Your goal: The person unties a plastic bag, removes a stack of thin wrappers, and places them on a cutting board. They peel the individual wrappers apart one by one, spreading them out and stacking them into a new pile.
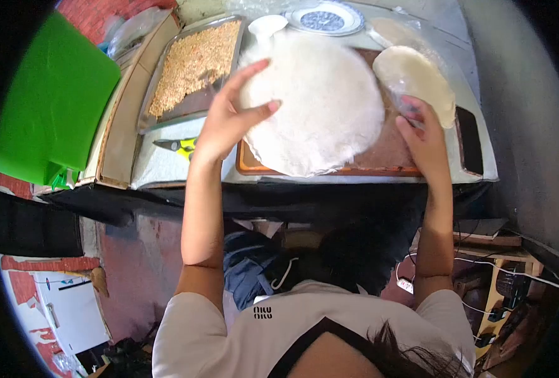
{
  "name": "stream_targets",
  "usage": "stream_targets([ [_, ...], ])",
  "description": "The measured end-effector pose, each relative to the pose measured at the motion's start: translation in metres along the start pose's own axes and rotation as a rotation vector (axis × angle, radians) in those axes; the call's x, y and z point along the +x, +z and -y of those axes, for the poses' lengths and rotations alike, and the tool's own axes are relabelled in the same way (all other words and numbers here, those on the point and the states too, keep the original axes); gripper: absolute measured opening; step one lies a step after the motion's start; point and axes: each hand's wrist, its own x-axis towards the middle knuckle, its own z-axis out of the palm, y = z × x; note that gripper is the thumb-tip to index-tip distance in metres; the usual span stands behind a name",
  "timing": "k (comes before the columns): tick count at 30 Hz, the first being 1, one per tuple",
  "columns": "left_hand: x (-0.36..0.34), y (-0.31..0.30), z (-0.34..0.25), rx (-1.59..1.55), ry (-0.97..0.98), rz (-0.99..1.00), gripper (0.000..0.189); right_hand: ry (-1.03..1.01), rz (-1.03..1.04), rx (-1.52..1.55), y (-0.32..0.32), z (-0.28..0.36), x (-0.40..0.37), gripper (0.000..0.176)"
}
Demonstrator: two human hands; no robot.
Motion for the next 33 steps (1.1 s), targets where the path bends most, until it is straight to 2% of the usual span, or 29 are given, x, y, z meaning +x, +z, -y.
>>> stream_targets([
  [1, -0.011, -0.002, 0.015, -0.060, -0.156, 0.019, 0.067, 0.017, -0.001, 0.016, 0.000, 0.000, -0.003, 0.038],
  [5, -0.054, -0.009, 0.038, -0.199, -0.395, -0.188, 0.067, -0.124, 0.061, -0.119, 0.012, 0.014, -0.014, 0.034],
  [8, -0.077, -0.008, 0.036, -0.298, -0.357, -0.241, 0.063, -0.269, 0.106, -0.148, 0.042, 0.040, -0.022, 0.029],
  [11, -0.084, -0.004, 0.038, -0.321, -0.351, -0.276, 0.059, -0.395, 0.168, -0.035, 0.081, 0.058, -0.029, 0.027],
  [14, -0.082, 0.001, 0.038, -0.259, -0.355, -0.337, 0.061, -0.390, 0.258, 0.172, 0.123, 0.067, -0.033, 0.025],
  [17, -0.078, 0.006, 0.029, -0.136, -0.366, -0.344, 0.063, -0.291, 0.338, 0.155, 0.145, 0.075, -0.035, 0.021],
  [18, -0.078, 0.005, 0.032, -0.067, -0.344, -0.333, 0.064, -0.319, 0.293, 0.138, 0.151, 0.075, -0.036, 0.021],
  [24, -0.082, 0.000, 0.039, -0.268, -0.336, -0.335, 0.066, -0.293, 0.270, 0.084, 0.166, 0.069, -0.043, 0.028],
  [33, -0.084, -0.003, 0.045, -0.346, -0.335, -0.305, 0.068, -0.412, 0.198, 0.027, 0.166, 0.072, -0.047, 0.033],
])
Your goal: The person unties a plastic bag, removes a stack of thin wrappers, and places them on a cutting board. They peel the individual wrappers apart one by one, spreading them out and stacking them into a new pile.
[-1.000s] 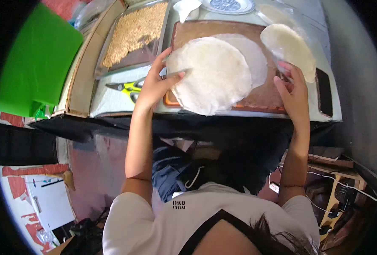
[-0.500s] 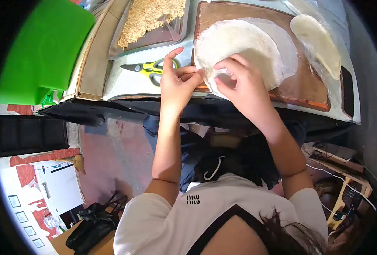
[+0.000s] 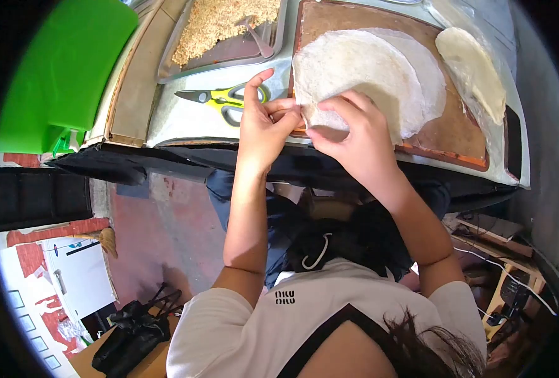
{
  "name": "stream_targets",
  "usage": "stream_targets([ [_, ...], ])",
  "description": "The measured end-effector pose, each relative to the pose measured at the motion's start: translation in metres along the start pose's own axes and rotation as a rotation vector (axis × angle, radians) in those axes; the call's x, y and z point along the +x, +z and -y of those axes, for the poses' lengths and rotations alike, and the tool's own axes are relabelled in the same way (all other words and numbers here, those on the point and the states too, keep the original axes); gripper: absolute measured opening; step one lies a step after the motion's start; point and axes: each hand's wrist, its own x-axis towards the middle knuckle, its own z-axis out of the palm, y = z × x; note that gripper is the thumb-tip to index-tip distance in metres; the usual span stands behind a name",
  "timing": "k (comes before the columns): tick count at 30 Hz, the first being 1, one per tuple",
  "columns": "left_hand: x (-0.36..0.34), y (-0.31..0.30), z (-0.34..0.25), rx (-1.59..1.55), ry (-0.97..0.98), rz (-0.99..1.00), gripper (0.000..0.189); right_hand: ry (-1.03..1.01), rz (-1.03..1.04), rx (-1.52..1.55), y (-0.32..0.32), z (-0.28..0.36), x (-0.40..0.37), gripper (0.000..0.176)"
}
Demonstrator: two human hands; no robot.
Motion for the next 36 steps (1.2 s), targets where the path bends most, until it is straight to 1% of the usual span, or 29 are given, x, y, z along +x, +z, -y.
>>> stream_targets([
  [6, -0.001, -0.001, 0.000, 0.011, -0.016, 0.001, 0.068, -0.005, 0.007, 0.005, 0.003, -0.001, -0.002, 0.037],
  [9, -0.002, -0.001, 0.001, 0.064, 0.006, 0.017, 0.066, -0.048, 0.070, -0.007, 0.000, -0.004, -0.005, 0.045],
  [12, -0.001, -0.003, 0.009, 0.026, 0.021, 0.013, 0.066, -0.047, 0.288, 0.056, -0.029, -0.002, -0.003, 0.055],
  [13, -0.001, -0.002, 0.009, 0.032, 0.018, 0.008, 0.066, -0.030, 0.406, 0.144, -0.048, -0.002, -0.001, 0.061],
  [16, 0.000, -0.002, 0.008, 0.067, 0.017, -0.010, 0.064, 0.033, 0.392, -0.041, -0.095, -0.005, -0.004, 0.057],
  [17, 0.000, -0.002, 0.009, 0.066, 0.018, -0.005, 0.064, 0.129, 0.408, 0.036, -0.106, -0.006, -0.007, 0.056],
  [20, 0.001, -0.002, 0.009, 0.074, 0.027, -0.005, 0.064, 0.169, 0.396, 0.075, -0.119, -0.013, -0.017, 0.050],
  [23, 0.000, 0.000, 0.005, 0.099, 0.018, -0.019, 0.064, 0.000, 0.374, 0.023, -0.113, -0.024, -0.024, 0.041],
  [26, -0.001, 0.002, 0.004, 0.069, 0.010, -0.036, 0.066, -0.106, 0.305, 0.002, -0.107, -0.023, -0.025, 0.027],
  [29, 0.001, -0.003, 0.009, 0.093, 0.023, -0.046, 0.065, 0.063, 0.234, 0.188, -0.102, -0.020, -0.028, 0.021],
  [32, 0.001, -0.001, 0.010, 0.123, 0.024, -0.061, 0.065, -0.039, 0.220, 0.040, -0.100, -0.025, -0.029, 0.018],
  [36, -0.003, 0.006, 0.003, 0.132, 0.016, -0.084, 0.064, -0.034, 0.195, 0.054, -0.098, -0.030, -0.035, 0.020],
])
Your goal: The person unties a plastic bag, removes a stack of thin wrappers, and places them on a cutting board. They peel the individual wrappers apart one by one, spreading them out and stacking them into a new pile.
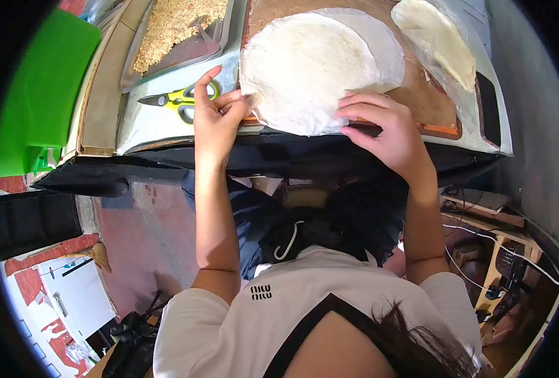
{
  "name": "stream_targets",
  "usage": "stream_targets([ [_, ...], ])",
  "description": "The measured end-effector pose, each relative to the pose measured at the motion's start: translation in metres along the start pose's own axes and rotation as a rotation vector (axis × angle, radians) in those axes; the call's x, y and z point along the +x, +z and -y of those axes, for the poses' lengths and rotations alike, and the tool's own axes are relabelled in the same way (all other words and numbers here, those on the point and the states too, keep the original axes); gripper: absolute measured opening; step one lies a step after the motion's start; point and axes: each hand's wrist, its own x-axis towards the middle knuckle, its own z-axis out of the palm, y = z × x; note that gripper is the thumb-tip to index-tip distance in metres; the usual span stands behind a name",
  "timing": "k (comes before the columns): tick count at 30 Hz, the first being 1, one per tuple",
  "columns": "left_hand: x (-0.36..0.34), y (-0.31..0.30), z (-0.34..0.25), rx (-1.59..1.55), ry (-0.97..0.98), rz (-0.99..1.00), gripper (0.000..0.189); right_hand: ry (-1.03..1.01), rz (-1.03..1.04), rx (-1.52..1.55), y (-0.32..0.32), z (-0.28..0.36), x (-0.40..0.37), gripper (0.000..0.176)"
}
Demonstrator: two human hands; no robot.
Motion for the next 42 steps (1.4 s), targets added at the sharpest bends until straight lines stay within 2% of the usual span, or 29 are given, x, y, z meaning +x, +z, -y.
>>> stream_targets([
  [7, -0.008, 0.004, -0.005, -0.061, -0.010, -0.003, 0.062, -0.004, -0.041, -0.067, 0.005, 0.001, 0.000, 0.019],
  [10, -0.041, 0.026, -0.017, 0.058, 0.082, 0.065, 0.070, -0.019, -0.068, -0.098, 0.007, 0.003, 0.001, 0.017],
  [12, -0.062, 0.049, -0.018, 0.066, 0.087, 0.117, 0.080, -0.044, -0.069, -0.129, 0.007, 0.003, 0.001, 0.016],
  [13, -0.069, 0.057, -0.018, 0.093, 0.026, 0.130, 0.086, -0.064, -0.067, -0.150, 0.007, 0.001, 0.001, 0.016],
  [19, -0.071, 0.074, -0.008, 0.202, 0.074, 0.156, 0.074, -0.186, -0.001, -0.298, 0.001, 0.003, 0.007, 0.010],
  [22, -0.065, 0.082, 0.000, 0.125, 0.123, 0.113, 0.073, -0.298, 0.082, -0.398, -0.003, 0.000, 0.010, 0.008],
  [26, -0.063, 0.084, -0.001, 0.112, 0.095, 0.078, 0.071, -0.475, 0.113, -0.529, -0.005, -0.013, 0.014, 0.009],
  [29, -0.064, 0.082, 0.000, 0.100, 0.081, 0.077, 0.071, -0.508, 0.138, -0.578, -0.007, -0.011, 0.018, 0.008],
  [32, -0.064, 0.080, 0.000, 0.113, 0.079, 0.090, 0.071, -0.403, 0.202, -0.506, -0.011, -0.005, 0.023, 0.008],
  [37, -0.065, 0.075, 0.002, 0.066, 0.075, 0.091, 0.070, -0.325, 0.166, -0.317, -0.011, -0.002, 0.028, 0.009],
  [42, -0.066, 0.067, 0.013, -0.113, 0.155, 0.083, 0.061, -0.258, 0.143, -0.239, -0.009, 0.007, 0.027, 0.007],
])
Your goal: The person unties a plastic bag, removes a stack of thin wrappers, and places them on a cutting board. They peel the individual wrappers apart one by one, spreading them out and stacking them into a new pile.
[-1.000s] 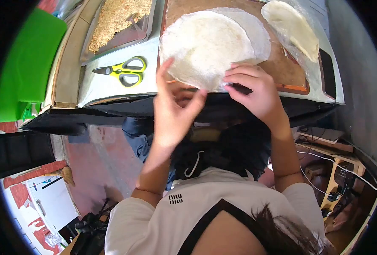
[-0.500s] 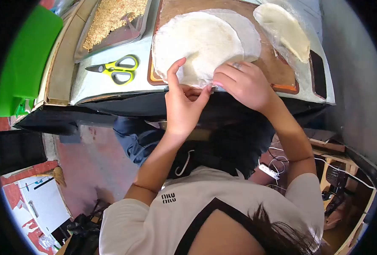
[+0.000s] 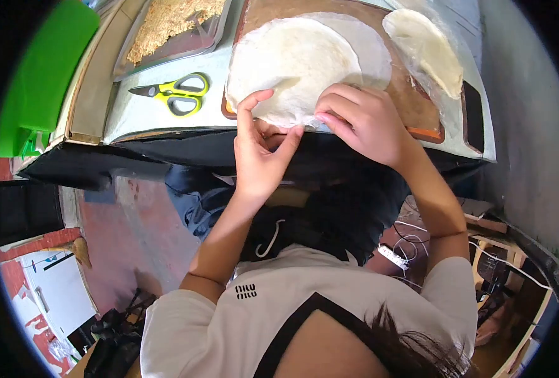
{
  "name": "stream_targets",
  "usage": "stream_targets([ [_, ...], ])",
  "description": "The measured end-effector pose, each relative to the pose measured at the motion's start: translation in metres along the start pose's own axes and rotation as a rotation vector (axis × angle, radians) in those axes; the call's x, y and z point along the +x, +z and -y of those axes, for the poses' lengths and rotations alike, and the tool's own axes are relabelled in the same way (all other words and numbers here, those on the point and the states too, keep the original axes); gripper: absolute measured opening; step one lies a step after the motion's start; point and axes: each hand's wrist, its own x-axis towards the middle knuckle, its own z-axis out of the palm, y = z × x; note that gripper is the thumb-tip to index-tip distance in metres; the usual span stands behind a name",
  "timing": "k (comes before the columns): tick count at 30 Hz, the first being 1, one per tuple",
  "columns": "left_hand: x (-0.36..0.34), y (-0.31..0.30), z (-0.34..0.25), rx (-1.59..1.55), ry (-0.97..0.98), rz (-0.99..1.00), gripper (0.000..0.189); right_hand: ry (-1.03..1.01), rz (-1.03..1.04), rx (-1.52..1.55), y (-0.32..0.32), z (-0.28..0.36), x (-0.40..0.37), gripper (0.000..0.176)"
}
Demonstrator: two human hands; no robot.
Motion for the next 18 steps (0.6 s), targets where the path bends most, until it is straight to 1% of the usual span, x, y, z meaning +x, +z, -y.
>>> stream_targets([
  [1, 0.000, -0.002, 0.001, -0.043, 0.035, -0.011, 0.058, 0.000, -0.017, 0.017, 0.001, 0.002, 0.000, 0.007],
  [4, -0.002, -0.010, -0.002, -0.186, -0.025, 0.029, 0.050, -0.006, -0.062, 0.031, 0.003, 0.009, 0.004, 0.008],
  [7, -0.003, -0.018, 0.005, -0.197, -0.056, 0.053, 0.047, -0.034, -0.103, 0.025, 0.013, 0.011, 0.006, 0.009],
  [11, -0.007, -0.016, 0.007, -0.171, -0.059, 0.023, 0.046, -0.056, -0.125, 0.013, 0.026, 0.011, 0.006, 0.009],
  [14, -0.006, -0.016, 0.005, -0.191, -0.038, 0.010, 0.045, -0.062, -0.068, 0.009, 0.025, 0.011, 0.006, 0.017],
  [17, -0.005, -0.018, 0.008, -0.183, -0.020, 0.008, 0.045, -0.083, -0.089, -0.018, 0.028, 0.008, 0.005, 0.010],
  [18, -0.005, -0.020, 0.009, -0.171, -0.009, 0.012, 0.045, -0.083, -0.085, -0.016, 0.028, 0.007, 0.005, 0.011],
])
